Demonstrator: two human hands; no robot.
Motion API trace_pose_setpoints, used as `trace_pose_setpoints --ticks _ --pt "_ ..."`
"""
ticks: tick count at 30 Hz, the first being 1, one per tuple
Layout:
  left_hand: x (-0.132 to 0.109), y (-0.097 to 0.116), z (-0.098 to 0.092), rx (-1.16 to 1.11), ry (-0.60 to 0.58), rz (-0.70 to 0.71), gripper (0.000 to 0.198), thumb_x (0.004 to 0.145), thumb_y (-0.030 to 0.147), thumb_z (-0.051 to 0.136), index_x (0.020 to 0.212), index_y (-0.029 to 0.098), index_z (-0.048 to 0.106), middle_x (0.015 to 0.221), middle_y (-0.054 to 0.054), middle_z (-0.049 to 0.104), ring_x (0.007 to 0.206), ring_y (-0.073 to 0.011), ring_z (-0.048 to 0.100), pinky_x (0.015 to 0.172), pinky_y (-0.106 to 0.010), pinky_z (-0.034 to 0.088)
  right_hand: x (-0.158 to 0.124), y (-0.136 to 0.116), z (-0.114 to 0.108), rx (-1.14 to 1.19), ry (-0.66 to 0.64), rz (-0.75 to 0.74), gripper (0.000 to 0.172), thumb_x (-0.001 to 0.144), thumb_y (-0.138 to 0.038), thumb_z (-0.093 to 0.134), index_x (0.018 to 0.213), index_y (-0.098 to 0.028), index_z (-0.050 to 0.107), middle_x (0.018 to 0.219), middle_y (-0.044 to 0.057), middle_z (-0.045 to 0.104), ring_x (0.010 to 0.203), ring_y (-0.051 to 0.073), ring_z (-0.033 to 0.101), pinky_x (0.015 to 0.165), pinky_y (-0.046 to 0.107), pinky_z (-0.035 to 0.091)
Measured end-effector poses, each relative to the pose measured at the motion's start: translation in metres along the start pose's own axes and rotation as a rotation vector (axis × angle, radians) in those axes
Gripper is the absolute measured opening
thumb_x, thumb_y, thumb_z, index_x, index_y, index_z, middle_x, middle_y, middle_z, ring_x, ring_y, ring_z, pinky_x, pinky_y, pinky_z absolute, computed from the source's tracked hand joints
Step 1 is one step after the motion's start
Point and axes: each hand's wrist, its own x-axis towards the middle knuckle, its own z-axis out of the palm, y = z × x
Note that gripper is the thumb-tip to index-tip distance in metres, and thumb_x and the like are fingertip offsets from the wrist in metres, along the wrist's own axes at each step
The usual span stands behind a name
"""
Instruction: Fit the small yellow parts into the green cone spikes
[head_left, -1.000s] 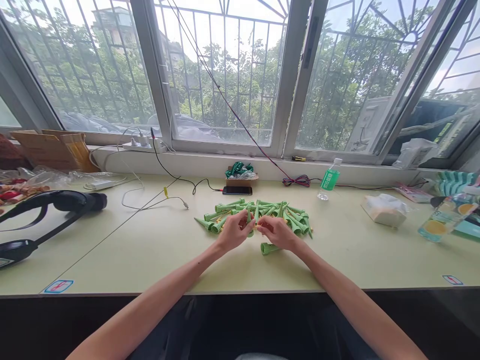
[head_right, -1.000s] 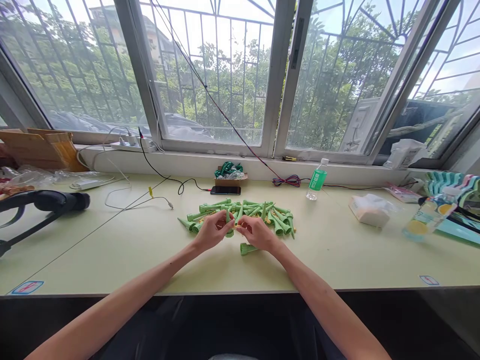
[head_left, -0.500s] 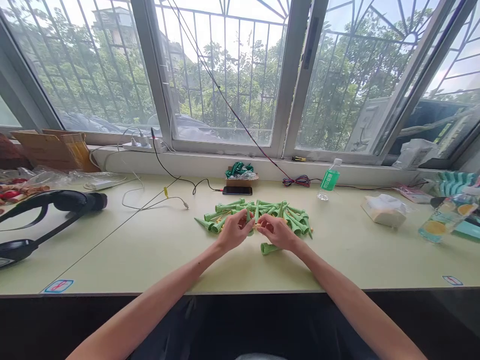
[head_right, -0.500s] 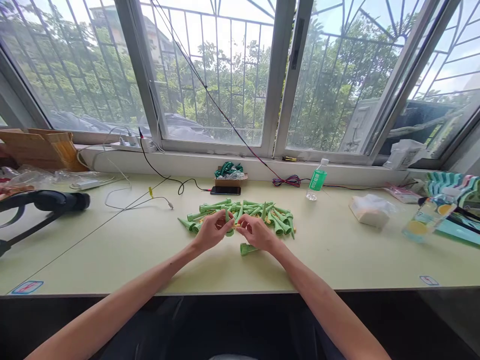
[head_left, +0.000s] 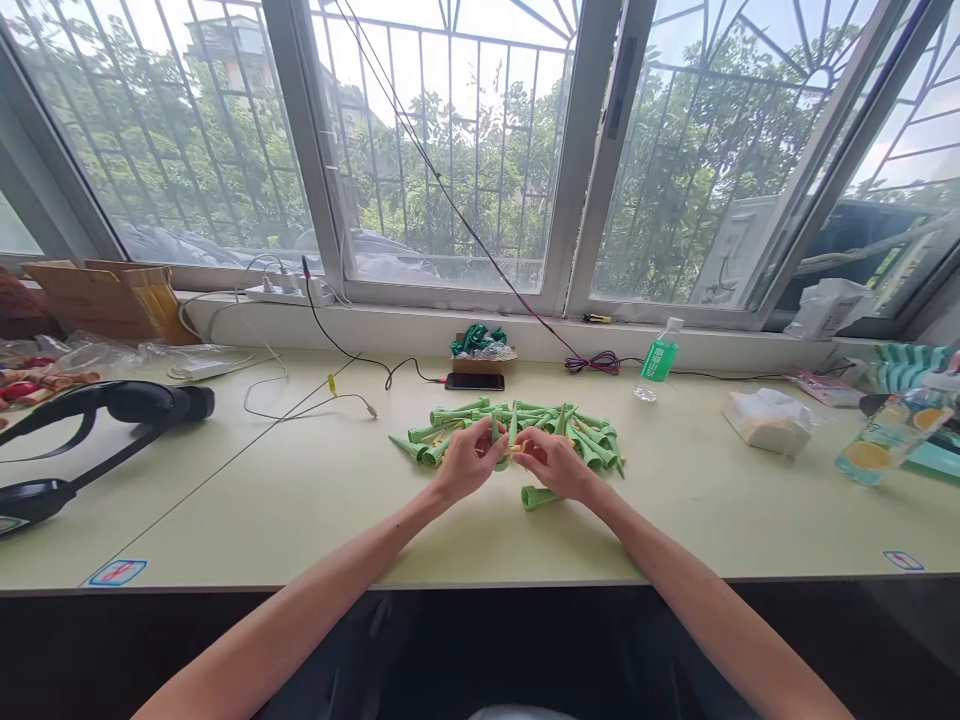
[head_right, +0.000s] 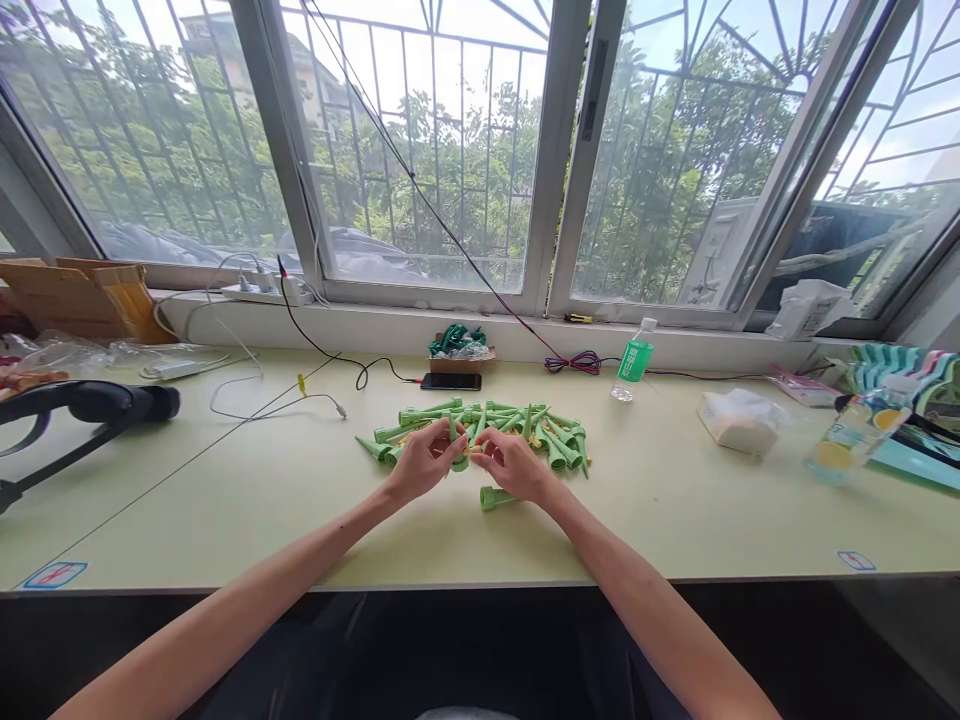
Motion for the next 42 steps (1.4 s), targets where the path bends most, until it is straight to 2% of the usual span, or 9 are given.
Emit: trace_pose_setpoints --ticks 7,12,19,22,27,32,42 --pt "-0.0012 0.0007 0.0005 -0.009 -0.010 -0.002 0.022 0.091 0.039 0.052 0.087 0.017 0.055 0.058 0.005 0.052 0.043 -0.0062 0.043 0.044 -0.018 0.036 0.0007 0.0015 0.0000 0.001 -0.006 -0.014 0.015 0.093 -0.033 0.049 0.094 -0.018 0.053 0.065 -0.003 0.056 0.051 0.009 0.044 0.055 0.022 0.037" --pt "-0.0019 0.0010 0.0004 0.022 -0.022 0.011 0.022 0.091 0.039 0.052 0.085 0.017 0.053 0.058 0.005 0.050 0.043 -0.0059 0.041 0.044 -0.018 0.036 0.0014 0.0014 -0.0003 -0.048 -0.010 -0.026 0.026 0.096 -0.035 0.043 0.079 -0.018 0.053 0.059 -0.003 0.054 0.052 0.010 0.046 0.057 0.022 0.037" --pt "-0.0011 0.0000 0.0008 0.016 -0.016 -0.004 0.022 0.090 0.039 0.052 0.085 0.018 0.054 0.057 0.005 0.049 0.043 -0.0062 0.042 0.043 -0.018 0.035 -0.0004 0.0018 0.0011 -0.009 -0.030 0.006 0.018 0.094 -0.037 0.049 0.096 -0.019 0.052 0.059 -0.005 0.054 0.048 0.010 0.043 0.055 0.022 0.037" --pt "-0.0013 -0.0005 0.0009 0.013 -0.020 0.002 0.022 0.090 0.038 0.052 0.085 0.018 0.054 0.057 0.005 0.050 0.042 -0.0060 0.042 0.043 -0.018 0.035 -0.0005 0.0016 0.0011 -0.006 -0.038 0.007 0.017 0.095 -0.035 0.047 0.093 -0.019 0.053 0.060 -0.005 0.054 0.049 0.009 0.043 0.056 0.022 0.037" --pt "-0.0019 0.0002 0.0009 0.011 -0.023 0.011 0.023 0.091 0.040 0.051 0.084 0.018 0.053 0.056 0.005 0.049 0.042 -0.0061 0.041 0.042 -0.018 0.035 0.0001 0.0007 0.0002 -0.026 -0.043 0.002 0.025 0.097 -0.035 0.042 0.082 -0.018 0.053 0.058 -0.004 0.054 0.050 0.009 0.045 0.056 0.022 0.037" --pt "-0.0019 0.0017 0.0006 0.009 -0.026 0.004 0.023 0.091 0.040 0.051 0.085 0.018 0.054 0.058 0.004 0.051 0.043 -0.0065 0.042 0.043 -0.018 0.036 -0.0003 -0.0003 -0.0001 -0.026 -0.040 -0.003 0.020 0.095 -0.037 0.046 0.092 -0.019 0.054 0.057 -0.005 0.053 0.048 0.009 0.041 0.054 0.022 0.036" --pt "-0.0027 0.0044 -0.0026 0.019 -0.095 0.054 0.018 0.086 0.034 0.058 0.091 0.016 0.057 0.064 0.002 0.056 0.050 -0.0074 0.045 0.047 -0.018 0.039 -0.0008 -0.0017 -0.0016 -0.058 -0.053 -0.043 0.035 0.097 -0.034 0.040 0.066 -0.019 0.044 0.055 -0.004 0.048 0.051 0.009 0.042 0.056 0.022 0.034"
